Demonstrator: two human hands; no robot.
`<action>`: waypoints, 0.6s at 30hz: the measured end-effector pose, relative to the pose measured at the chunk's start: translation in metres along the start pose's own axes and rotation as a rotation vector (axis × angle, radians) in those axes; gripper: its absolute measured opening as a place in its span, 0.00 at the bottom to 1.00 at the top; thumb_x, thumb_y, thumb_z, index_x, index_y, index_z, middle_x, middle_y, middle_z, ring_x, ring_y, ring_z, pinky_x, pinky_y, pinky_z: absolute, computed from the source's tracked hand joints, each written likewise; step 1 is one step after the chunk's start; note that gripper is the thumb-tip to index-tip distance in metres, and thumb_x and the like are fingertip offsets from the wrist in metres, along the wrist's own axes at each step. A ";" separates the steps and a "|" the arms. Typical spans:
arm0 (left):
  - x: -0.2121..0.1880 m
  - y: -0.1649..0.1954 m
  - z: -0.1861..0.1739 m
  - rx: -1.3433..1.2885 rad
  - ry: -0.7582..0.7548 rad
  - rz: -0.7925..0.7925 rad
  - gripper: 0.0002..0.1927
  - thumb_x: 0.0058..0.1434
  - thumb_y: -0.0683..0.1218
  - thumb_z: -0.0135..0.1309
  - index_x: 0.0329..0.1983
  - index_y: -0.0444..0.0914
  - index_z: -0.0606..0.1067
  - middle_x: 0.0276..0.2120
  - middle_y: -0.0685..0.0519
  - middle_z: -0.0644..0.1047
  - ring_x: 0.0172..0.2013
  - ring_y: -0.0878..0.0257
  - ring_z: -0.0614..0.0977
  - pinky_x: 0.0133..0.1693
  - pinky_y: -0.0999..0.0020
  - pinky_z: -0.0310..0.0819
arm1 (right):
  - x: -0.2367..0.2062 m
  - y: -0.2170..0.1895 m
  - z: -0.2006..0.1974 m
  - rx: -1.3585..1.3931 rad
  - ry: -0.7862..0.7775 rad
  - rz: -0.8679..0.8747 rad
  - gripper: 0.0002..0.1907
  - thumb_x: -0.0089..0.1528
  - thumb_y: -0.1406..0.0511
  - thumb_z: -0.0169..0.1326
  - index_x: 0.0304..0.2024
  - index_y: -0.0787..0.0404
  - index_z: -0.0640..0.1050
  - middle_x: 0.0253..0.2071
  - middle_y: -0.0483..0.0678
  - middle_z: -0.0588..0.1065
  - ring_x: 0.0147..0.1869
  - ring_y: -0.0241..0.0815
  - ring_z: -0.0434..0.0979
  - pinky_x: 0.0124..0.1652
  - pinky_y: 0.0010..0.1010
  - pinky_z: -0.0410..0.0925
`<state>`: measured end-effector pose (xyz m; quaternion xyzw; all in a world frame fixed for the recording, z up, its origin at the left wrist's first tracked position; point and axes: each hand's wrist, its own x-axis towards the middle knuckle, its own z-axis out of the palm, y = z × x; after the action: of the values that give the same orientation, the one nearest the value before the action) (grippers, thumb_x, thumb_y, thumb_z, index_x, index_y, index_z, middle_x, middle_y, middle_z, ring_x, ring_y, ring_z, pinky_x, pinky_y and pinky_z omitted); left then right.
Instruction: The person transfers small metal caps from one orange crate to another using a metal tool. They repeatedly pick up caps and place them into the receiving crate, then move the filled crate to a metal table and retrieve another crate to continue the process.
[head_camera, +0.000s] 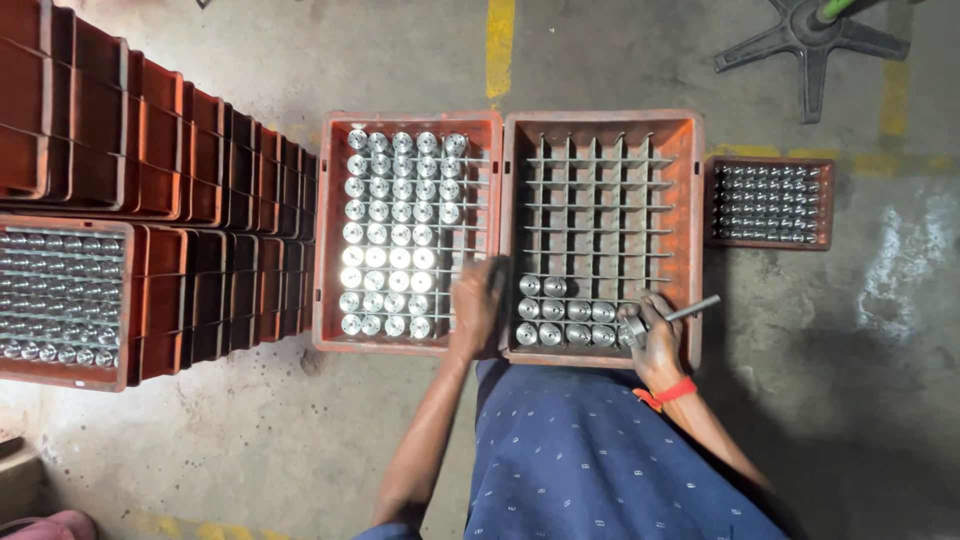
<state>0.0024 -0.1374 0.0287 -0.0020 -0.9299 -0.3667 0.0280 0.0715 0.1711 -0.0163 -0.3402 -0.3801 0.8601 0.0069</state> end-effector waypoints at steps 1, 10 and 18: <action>0.017 -0.015 -0.007 0.163 0.006 -0.065 0.13 0.61 0.41 0.61 0.50 0.38 0.79 0.40 0.38 0.81 0.44 0.39 0.81 0.48 0.48 0.75 | -0.003 0.002 -0.002 -0.008 0.012 -0.012 0.07 0.70 0.73 0.46 0.49 0.65 0.73 0.35 0.46 0.71 0.37 0.39 0.73 0.43 0.36 0.73; 0.096 -0.074 -0.014 0.377 0.163 -0.018 0.26 0.60 0.57 0.65 0.54 0.37 0.77 0.63 0.37 0.68 0.69 0.42 0.63 0.66 0.36 0.53 | -0.014 0.020 0.003 -0.083 0.057 0.002 0.12 0.70 0.72 0.46 0.55 0.68 0.74 0.38 0.47 0.73 0.37 0.38 0.74 0.45 0.36 0.75; 0.039 -0.025 -0.062 -0.794 0.275 -0.140 0.29 0.48 0.57 0.69 0.46 0.39 0.72 0.49 0.45 0.73 0.50 0.57 0.79 0.46 0.52 0.81 | -0.028 0.020 0.000 -0.214 0.012 0.005 0.12 0.70 0.72 0.46 0.54 0.71 0.74 0.40 0.48 0.74 0.38 0.37 0.76 0.47 0.35 0.77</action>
<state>-0.0336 -0.1989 0.0591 0.0996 -0.7021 -0.6941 0.1238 0.0973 0.1490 -0.0134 -0.3449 -0.4690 0.8125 -0.0294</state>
